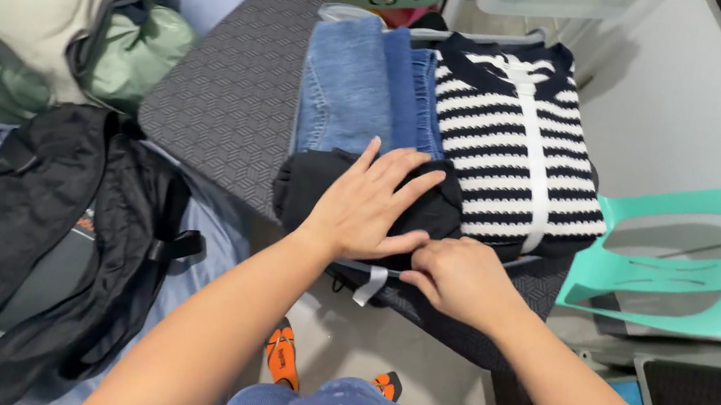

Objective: The person folds various clothing items, including a black shirt, a yellow jacket, a striped sweater, and jeans, and places them into a gray packing cube. The person then secures the cube using its built-in straps.

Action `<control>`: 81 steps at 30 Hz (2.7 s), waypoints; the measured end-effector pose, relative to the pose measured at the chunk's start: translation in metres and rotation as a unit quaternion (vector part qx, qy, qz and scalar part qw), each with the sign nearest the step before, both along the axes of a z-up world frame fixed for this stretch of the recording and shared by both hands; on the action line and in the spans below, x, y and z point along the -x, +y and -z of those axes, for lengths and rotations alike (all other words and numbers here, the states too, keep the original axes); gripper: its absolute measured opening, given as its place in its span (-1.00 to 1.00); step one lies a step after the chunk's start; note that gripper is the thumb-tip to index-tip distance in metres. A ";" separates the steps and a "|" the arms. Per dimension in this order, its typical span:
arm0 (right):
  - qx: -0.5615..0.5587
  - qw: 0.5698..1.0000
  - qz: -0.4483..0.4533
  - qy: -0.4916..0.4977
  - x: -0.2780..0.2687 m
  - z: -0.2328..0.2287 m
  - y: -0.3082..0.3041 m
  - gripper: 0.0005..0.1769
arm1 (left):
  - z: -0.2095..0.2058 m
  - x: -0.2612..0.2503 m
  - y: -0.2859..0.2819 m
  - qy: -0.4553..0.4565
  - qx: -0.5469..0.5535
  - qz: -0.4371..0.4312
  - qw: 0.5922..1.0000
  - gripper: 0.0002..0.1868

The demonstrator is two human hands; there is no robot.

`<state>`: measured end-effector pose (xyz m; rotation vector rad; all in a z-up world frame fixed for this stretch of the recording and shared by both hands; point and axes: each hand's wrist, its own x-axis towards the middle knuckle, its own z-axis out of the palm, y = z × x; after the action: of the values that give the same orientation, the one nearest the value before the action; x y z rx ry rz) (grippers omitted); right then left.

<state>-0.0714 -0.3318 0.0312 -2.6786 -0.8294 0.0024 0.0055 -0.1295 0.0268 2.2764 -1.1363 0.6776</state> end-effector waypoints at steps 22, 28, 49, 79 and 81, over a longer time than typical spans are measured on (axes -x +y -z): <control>0.244 0.966 0.073 -0.046 -0.096 0.004 0.173 -0.64 | 0.064 -0.037 0.117 0.394 -0.077 -0.156 0.902 -0.57; 0.091 0.994 0.025 -0.049 -0.099 0.005 0.161 -0.12 | 0.080 -0.059 0.118 0.650 0.125 -0.053 0.748 -0.54; -0.418 0.850 0.321 -0.010 -0.225 0.026 -0.005 -0.74 | 0.007 -0.146 -0.022 0.165 -0.067 -0.207 0.962 -0.05; 0.142 0.928 0.111 0.325 -0.434 0.123 0.005 -0.59 | 0.018 -0.148 -0.018 0.118 0.071 -0.191 0.972 -0.13; 0.133 0.941 0.083 0.300 -0.443 0.130 -0.001 -0.60 | 0.017 -0.150 -0.016 0.110 0.079 -0.194 0.972 -0.13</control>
<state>0.3714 -0.3326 -0.0992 -2.7229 -0.4258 0.9010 0.1551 -0.1453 0.0094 2.3826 -0.5189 0.6140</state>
